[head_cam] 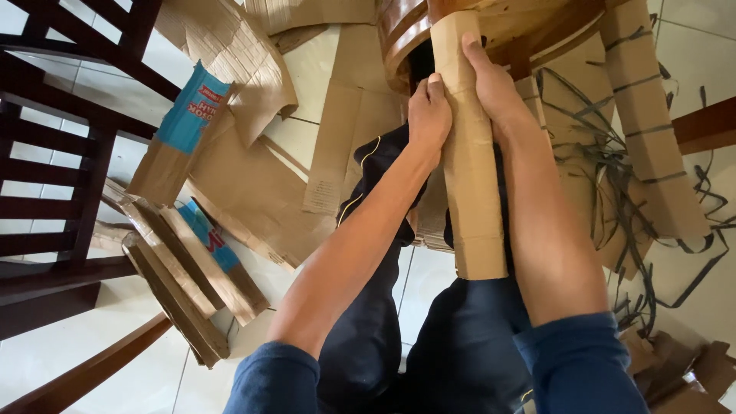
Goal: The person sits on the floor and wraps protective cardboard around the legs of a wooden stool, securing the cardboard in place using thin ties.
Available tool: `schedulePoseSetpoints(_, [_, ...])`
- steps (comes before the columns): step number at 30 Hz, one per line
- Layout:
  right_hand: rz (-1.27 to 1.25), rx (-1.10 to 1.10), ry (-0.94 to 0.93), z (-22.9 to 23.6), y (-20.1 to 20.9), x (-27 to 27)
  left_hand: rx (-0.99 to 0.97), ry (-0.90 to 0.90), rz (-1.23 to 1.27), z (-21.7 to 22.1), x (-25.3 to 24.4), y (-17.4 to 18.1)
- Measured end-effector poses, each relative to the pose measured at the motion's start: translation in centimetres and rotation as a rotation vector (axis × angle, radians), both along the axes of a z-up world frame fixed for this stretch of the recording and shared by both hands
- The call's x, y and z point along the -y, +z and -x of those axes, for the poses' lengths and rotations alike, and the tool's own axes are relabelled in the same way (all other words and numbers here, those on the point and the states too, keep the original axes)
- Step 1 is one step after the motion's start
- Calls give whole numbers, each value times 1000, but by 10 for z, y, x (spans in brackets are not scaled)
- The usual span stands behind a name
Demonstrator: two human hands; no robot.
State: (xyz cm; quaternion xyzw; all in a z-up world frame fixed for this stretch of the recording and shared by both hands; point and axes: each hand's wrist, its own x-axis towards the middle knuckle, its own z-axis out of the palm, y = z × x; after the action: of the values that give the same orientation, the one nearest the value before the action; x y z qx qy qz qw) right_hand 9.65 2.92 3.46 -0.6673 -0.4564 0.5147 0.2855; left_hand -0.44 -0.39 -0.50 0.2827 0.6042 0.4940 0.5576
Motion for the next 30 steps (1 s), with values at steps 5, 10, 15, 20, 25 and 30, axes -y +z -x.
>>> schedulePoseSetpoints(5, [-31,-15,60,0,-5,-5,-245,26,-25,-6,-12,-31])
schedulePoseSetpoints(10, [60,-67,36,1,7,-5,-233,47,-9,-14,-4,-32])
schedulePoseSetpoints(15, [12,-70,96,-8,-7,-15,-401,157,-118,-20,-4,-33])
schedulePoseSetpoints(20, [37,-58,48,-3,1,-16,-524,303,-259,-23,-27,-61])
schedulePoseSetpoints(25, [80,-123,79,-5,-1,-14,7,134,161,4,-41,-26])
schedulePoseSetpoints(30, [102,-71,98,-4,-5,-16,637,-80,144,5,-63,-48])
